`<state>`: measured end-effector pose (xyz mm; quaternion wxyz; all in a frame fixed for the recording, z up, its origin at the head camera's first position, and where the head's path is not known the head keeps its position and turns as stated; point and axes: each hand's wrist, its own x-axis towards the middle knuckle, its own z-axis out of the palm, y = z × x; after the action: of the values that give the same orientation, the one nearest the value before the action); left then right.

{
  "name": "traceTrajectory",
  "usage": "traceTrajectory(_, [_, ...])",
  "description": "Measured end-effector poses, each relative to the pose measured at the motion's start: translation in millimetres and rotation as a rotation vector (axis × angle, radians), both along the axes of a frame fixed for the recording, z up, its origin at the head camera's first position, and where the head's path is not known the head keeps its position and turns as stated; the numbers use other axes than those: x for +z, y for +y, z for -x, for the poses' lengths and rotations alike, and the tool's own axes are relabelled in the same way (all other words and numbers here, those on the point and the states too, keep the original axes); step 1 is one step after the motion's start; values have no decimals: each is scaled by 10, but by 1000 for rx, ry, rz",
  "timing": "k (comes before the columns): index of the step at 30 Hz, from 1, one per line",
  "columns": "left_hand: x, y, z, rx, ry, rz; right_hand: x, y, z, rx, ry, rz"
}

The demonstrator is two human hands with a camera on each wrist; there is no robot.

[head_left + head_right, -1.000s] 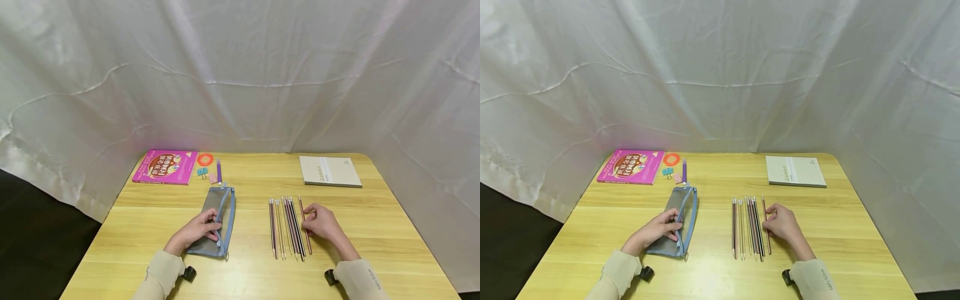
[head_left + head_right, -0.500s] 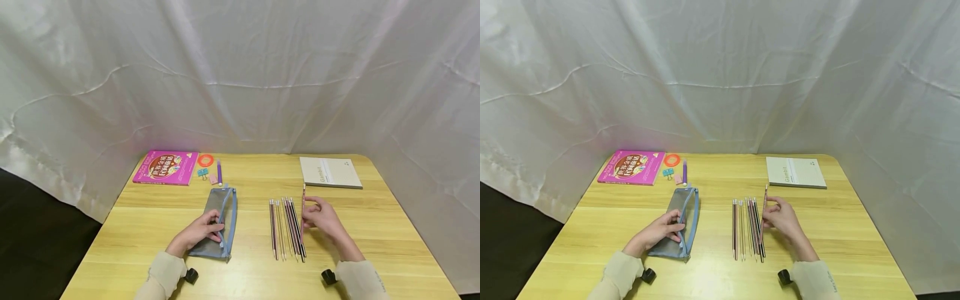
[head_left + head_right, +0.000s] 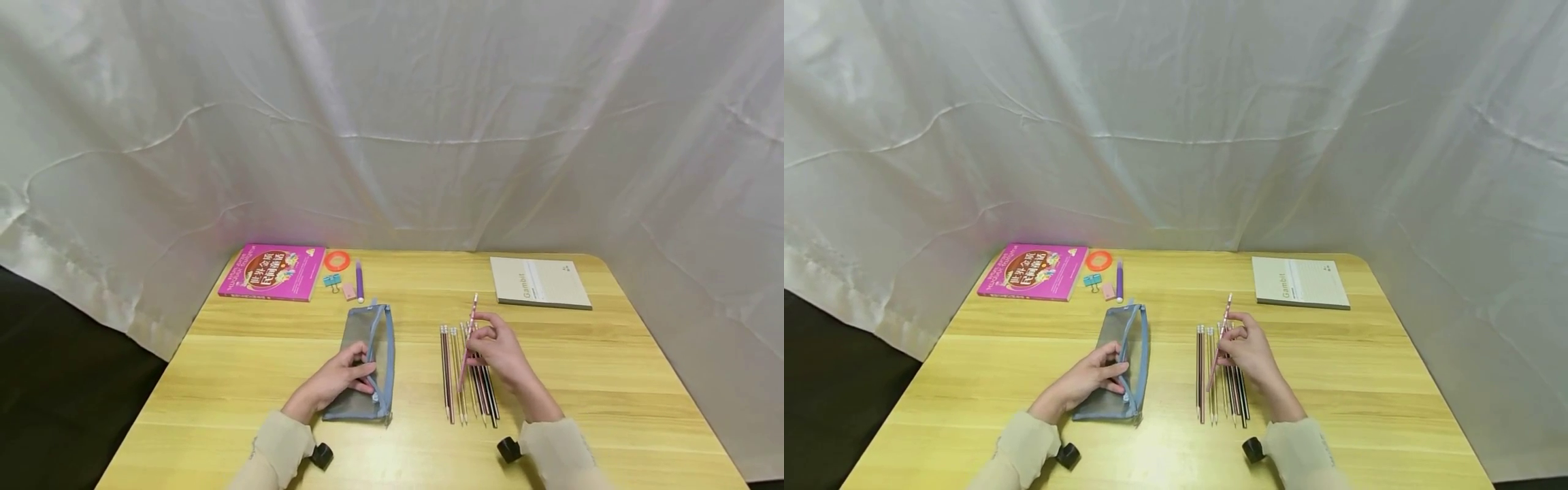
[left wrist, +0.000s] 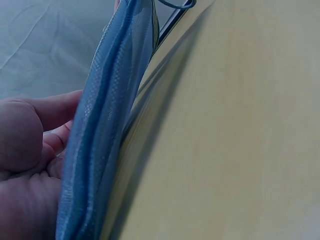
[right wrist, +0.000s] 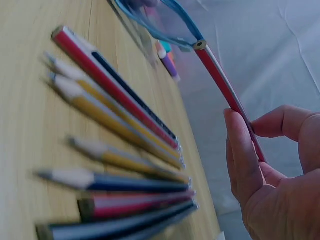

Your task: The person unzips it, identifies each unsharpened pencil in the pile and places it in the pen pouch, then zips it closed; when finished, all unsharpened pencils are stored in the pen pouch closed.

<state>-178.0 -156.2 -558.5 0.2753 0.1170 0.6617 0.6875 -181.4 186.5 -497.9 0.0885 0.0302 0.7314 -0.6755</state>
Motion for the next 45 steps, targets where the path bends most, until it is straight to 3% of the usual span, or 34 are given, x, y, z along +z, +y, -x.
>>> traceTrajectory(8, [-26,53,-92,37,1,-26,-88,-376,68,6,-21,22])
traceTrajectory(21, [-18,98,-32,55,13,-24,-152,-934,55,3,29,53])
traceTrajectory(29, [-24,92,-23,44,14,-21,-211,-1101,-6,8,61,28])
traceTrajectory(45, [-12,114,-33,68,4,-41,-298,-1294,-114,142,107,-56])
